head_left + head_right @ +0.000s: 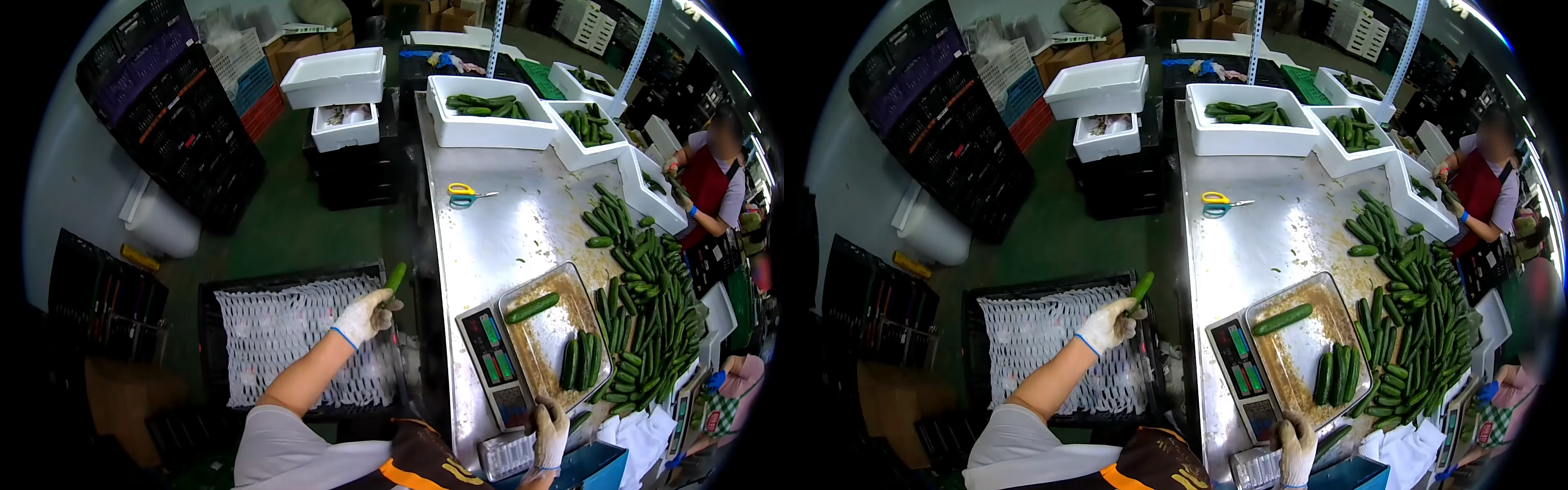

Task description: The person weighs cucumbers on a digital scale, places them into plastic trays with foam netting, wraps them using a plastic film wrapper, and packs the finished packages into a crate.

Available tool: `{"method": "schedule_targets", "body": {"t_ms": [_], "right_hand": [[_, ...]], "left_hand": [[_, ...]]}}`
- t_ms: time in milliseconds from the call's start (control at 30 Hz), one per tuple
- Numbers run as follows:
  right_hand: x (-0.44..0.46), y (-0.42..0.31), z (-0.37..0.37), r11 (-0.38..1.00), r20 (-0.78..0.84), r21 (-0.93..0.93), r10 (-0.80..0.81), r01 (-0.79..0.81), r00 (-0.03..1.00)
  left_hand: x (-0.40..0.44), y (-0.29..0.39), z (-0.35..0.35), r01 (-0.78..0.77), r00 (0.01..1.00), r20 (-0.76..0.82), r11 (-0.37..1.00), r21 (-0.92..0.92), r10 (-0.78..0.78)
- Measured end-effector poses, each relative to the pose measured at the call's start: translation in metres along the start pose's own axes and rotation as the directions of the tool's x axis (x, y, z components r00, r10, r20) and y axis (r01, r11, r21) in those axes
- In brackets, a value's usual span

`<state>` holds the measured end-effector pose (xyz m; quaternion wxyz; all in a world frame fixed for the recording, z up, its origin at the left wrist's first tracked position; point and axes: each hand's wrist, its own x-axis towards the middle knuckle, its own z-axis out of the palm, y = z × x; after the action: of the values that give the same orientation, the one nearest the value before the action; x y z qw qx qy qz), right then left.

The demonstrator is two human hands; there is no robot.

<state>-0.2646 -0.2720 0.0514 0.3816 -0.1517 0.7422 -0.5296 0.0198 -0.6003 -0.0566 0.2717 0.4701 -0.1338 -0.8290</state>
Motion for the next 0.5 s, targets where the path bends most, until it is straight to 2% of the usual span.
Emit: {"method": "schedule_targets", "body": {"t_ms": [100, 167, 200, 233, 267, 333, 367, 433, 500], "right_hand": [[0.0, 0.003, 0.0, 1.0, -0.005, -0.026, 0.017, -0.017, 1.0], [-0.001, 0.006, -0.003, 0.997, -0.035, -0.05, 0.061, -0.063, 0.998], [0.001, 0.012, -0.007, 0.994, -0.06, -0.048, 0.091, -0.094, 0.994], [-0.002, 0.009, -0.004, 0.991, -0.065, -0.061, 0.116, -0.12, 0.991], [-0.006, 0.003, 0.0, 0.987, -0.071, -0.077, 0.137, -0.142, 0.988], [-0.008, -0.003, 0.005, 0.977, -0.049, -0.119, 0.175, -0.18, 0.983], [-0.012, -0.014, 0.014, 0.962, -0.075, -0.198, 0.175, -0.187, 0.982], [-0.011, 0.002, 0.013, 0.945, -0.132, -0.31, 0.061, -0.1, 0.989], [-0.009, 0.012, 0.011, 0.936, -0.094, -0.339, 0.062, -0.091, 0.994]], "left_hand": [[0.021, 0.05, 0.003, -0.006, 0.999, -0.032, 0.993, -0.114, 0.002], [0.054, 0.111, 0.012, -0.265, 0.961, -0.084, 0.964, -0.027, 0.262], [0.077, 0.151, 0.019, -0.397, 0.918, -0.046, 0.913, -0.095, 0.394], [0.097, 0.194, 0.028, -0.458, 0.885, 0.051, 0.885, -0.084, 0.463], [0.129, 0.236, 0.039, -0.527, 0.848, -0.093, 0.848, -0.055, 0.522], [0.154, 0.282, 0.054, -0.571, 0.821, -0.124, 0.801, -0.18, 0.557], [0.152, 0.282, 0.072, -0.588, 0.809, -0.126, 0.788, -0.184, 0.574], [0.17, 0.26, 0.082, -0.503, 0.863, 0.005, 0.861, -0.07, 0.505], [0.144, 0.206, 0.101, -0.557, 0.831, 0.107, 0.807, 0.196, 0.547]]}}
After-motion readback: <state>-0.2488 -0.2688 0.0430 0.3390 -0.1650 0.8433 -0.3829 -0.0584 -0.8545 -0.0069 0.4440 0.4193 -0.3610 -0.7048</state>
